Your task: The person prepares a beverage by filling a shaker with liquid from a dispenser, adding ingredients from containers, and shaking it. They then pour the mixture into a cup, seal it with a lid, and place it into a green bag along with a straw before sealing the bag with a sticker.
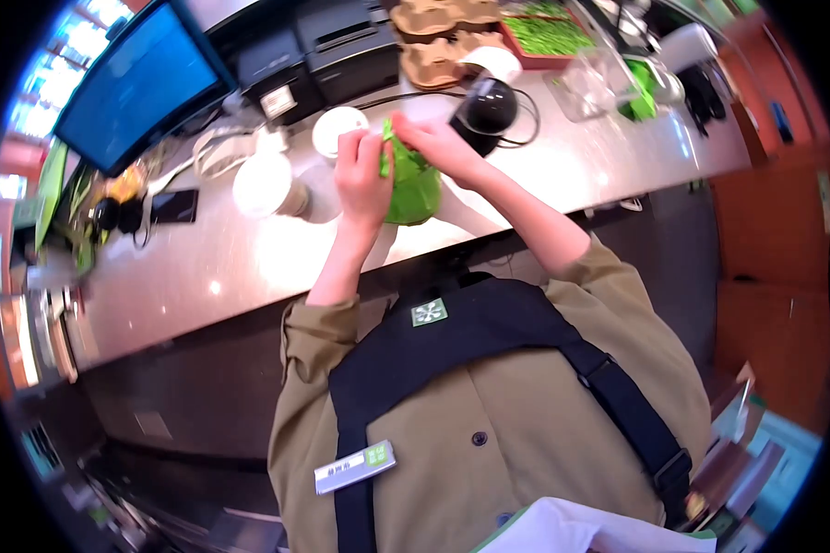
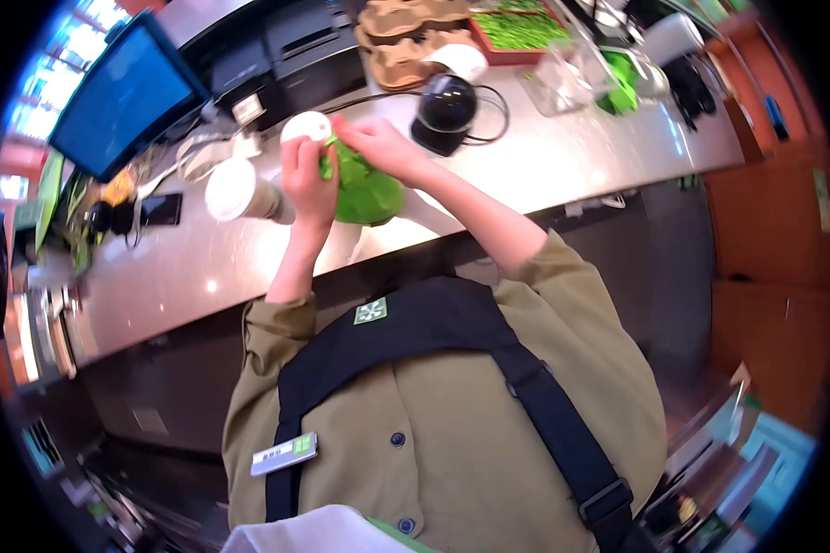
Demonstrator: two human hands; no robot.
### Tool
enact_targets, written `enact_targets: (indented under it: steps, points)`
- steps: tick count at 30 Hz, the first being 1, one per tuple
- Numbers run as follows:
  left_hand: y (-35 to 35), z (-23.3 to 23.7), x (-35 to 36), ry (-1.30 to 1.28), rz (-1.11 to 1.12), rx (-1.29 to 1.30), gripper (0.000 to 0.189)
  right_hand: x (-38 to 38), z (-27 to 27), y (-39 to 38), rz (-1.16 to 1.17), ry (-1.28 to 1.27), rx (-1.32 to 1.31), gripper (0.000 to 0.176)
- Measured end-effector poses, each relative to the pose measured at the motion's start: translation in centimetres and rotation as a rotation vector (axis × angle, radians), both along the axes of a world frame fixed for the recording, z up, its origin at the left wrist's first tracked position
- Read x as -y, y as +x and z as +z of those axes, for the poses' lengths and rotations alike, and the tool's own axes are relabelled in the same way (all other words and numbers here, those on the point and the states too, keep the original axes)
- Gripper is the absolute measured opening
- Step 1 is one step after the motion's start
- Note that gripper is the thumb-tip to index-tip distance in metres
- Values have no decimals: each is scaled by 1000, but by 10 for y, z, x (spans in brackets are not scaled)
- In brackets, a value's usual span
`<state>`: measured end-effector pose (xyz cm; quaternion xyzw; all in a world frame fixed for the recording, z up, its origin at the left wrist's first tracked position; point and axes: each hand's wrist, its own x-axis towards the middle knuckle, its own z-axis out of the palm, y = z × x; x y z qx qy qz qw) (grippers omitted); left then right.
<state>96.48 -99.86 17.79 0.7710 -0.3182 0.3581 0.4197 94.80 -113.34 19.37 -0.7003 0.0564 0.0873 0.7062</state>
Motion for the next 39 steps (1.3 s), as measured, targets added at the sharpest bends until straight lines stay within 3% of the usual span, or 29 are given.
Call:
enact_targets:
  steps: [2,4,6,9,10,12,14,15,16,18,19,20,21,22,24,25,26,27,28,29,30,32,34,36,37,38,39]
  points:
    - [-3,3,-4,107,140,218,16,4,11,3,76,-60,123,33]
    - [-5,14,-8,138,114,177,11,1,8,7,-145,-327,495,30]
    - [-15,11,-22,100,29,58,11,-1,1,6,-530,-751,803,23]
    - [-37,-22,-73,140,135,-220,10,20,-31,-5,-852,-892,699,19]
    - [-43,-35,-80,242,180,-204,12,28,-41,-14,-800,-1073,697,17]
    - [-42,-56,-82,266,197,-238,15,25,-51,-25,-798,-1147,832,15]
    - [-41,-45,-68,117,239,-699,18,17,-53,-41,-768,-899,801,22]
    - [-47,-36,-62,70,135,-758,28,16,-53,-70,-731,-816,805,23]
    - [-49,-39,-67,69,181,-651,29,25,-53,-108,-686,-734,820,24]
    - [-55,-45,-83,43,280,-425,33,51,-103,-181,-611,-812,674,19]
    - [-69,-37,-80,-52,338,-360,32,78,-136,-202,-698,-875,666,15]
    - [-97,-24,-70,-145,401,-297,31,101,-166,-213,-852,-915,388,12]
    - [-123,-15,-60,-226,463,-231,30,128,-198,-217,-814,-1127,383,10]
    - [-143,-19,-46,-186,344,-158,27,156,-221,-213,-767,-1337,388,8]
    - [-183,-28,-8,41,152,-167,24,189,-267,-204,-374,-1578,235,10]
    - [-197,-26,13,237,94,-215,25,205,-263,-203,-324,-1555,240,8]
    - [-207,-31,33,235,-10,-391,20,222,-265,-200,-256,-1411,53,8]
    - [-217,-39,54,131,-49,-540,17,232,-241,-204,-351,-1263,-65,15]
    - [-223,-60,70,56,-45,-612,15,251,-261,-202,-562,-814,69,23]
    - [-232,-73,91,-39,-42,-835,15,270,-254,-208,-541,-392,-42,25]
    - [-235,-94,109,-44,-164,-856,16,273,-241,-219,-654,-170,-105,19]
    - [-242,-129,148,182,-247,-908,22,235,-210,-244,-470,-777,200,17]
    - [-252,-177,177,182,-270,-827,27,214,-155,-264,-209,-956,798,20]
    - [-261,-183,186,141,-241,-883,36,205,-130,-261,-246,-473,631,20]
    - [-265,-185,185,175,-144,-832,42,217,-95,-262,-1,-165,307,27]
    - [-268,-167,190,-28,-144,-752,32,223,-82,-256,57,44,226,30]
    - [-273,-148,187,-215,-161,-860,29,228,-76,-249,45,163,206,31]
